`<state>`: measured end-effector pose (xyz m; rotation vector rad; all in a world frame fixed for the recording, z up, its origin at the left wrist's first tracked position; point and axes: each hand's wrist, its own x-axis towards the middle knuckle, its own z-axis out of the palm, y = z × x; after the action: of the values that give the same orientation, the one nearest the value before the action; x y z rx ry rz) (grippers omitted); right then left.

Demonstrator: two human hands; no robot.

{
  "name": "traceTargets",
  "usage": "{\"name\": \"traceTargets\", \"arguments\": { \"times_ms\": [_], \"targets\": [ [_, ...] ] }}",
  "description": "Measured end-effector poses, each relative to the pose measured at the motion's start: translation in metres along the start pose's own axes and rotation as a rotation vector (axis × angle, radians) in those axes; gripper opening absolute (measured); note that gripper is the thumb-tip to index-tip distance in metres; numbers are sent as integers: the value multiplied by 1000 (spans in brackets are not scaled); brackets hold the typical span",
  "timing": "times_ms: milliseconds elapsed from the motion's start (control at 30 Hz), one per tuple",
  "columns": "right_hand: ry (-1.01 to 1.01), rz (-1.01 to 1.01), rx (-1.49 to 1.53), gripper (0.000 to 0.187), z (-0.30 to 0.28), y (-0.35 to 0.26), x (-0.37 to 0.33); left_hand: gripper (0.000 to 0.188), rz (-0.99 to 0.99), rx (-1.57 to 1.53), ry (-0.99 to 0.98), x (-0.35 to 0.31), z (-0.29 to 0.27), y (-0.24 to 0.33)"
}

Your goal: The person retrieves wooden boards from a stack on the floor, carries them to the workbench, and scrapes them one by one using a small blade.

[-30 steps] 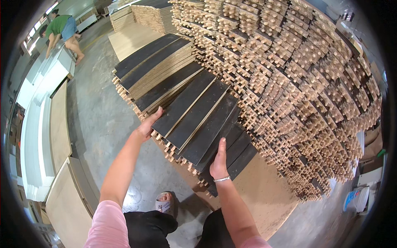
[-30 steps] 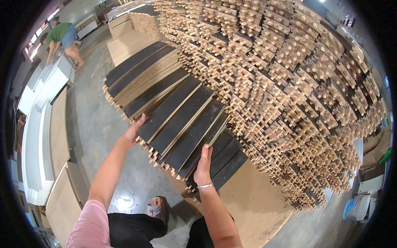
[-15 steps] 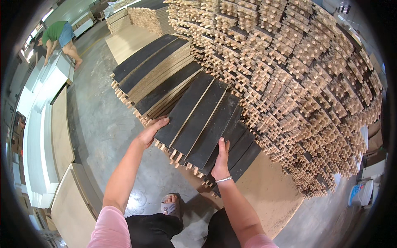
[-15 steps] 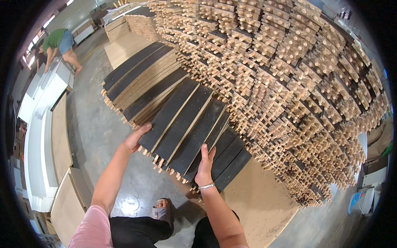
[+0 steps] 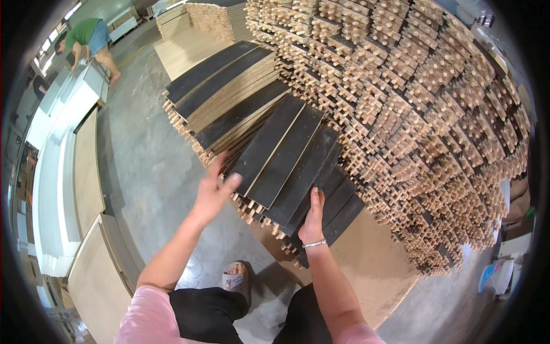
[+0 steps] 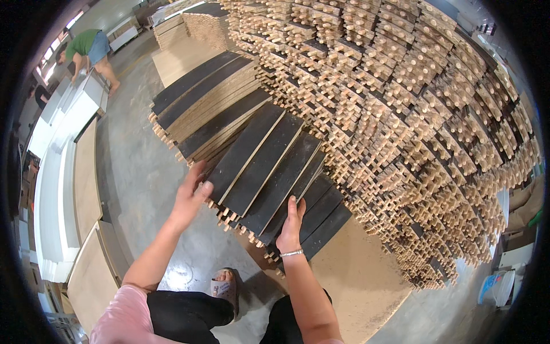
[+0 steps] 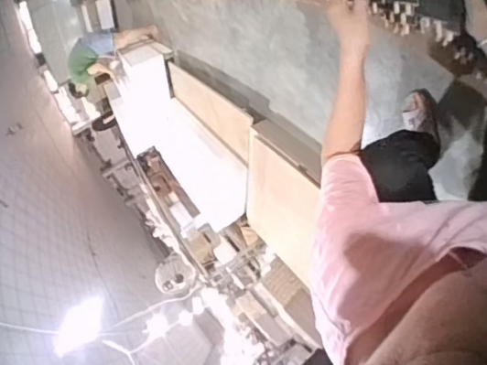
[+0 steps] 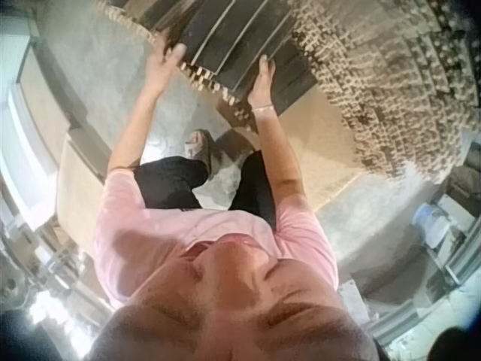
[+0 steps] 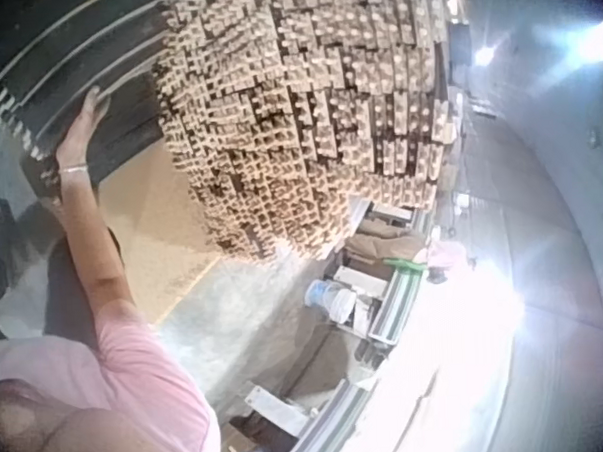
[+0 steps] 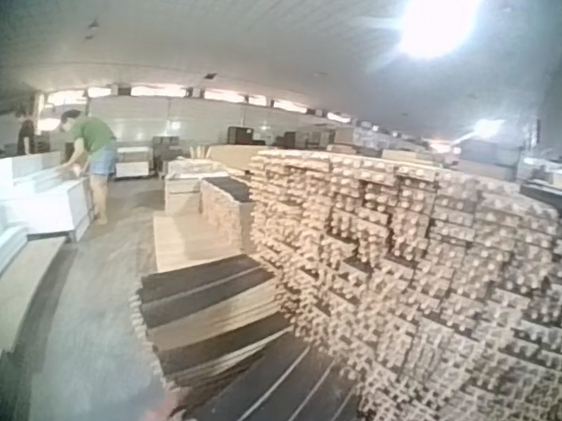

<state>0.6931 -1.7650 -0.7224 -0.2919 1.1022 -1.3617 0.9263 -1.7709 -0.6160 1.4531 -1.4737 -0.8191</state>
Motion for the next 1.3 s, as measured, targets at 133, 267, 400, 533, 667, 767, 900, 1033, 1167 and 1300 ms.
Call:
{"name": "traceTargets", "arguments": {
  "times_ms": [133, 267, 400, 533, 667, 767, 900, 1033, 1167, 1300],
  "targets": [
    [12, 6, -50, 88, -7, 0, 7, 57, -688, -637, -9, -13, -22, -49],
    [-1, -42, -61, 86, -5, 4, 11, 62, -333, -368, -74, -31, -9, -62],
    [-68, -68, -38, 84, -4, 4, 14, 57, -447, -375, 54, -29, -2, -66],
    [-67, -44, -21, 84, -12, 7, 21, 36, -805, -776, 27, -35, 9, -66],
    [-103, -5, 2, 83, -5, 12, 17, 12, -757, -882, -39, -31, 14, -86],
    [-112, -18, 28, 83, -14, 12, 21, 12, -903, -961, 99, -22, 22, -70],
    [-27, -35, 4, 53, -7, 9, 16, 16, -893, -978, 66, -16, 19, -71],
    [-13, -84, -26, 51, -7, 10, 19, 27, -827, -911, 108, -3, 8, -91],
    [12, -93, -18, 48, -3, 11, 17, 28, -785, -838, 57, 8, 0, -106],
    [-13, -109, -39, 59, -3, 6, 14, 25, -804, -586, 107, 9, -2, -83]
  ]
}}
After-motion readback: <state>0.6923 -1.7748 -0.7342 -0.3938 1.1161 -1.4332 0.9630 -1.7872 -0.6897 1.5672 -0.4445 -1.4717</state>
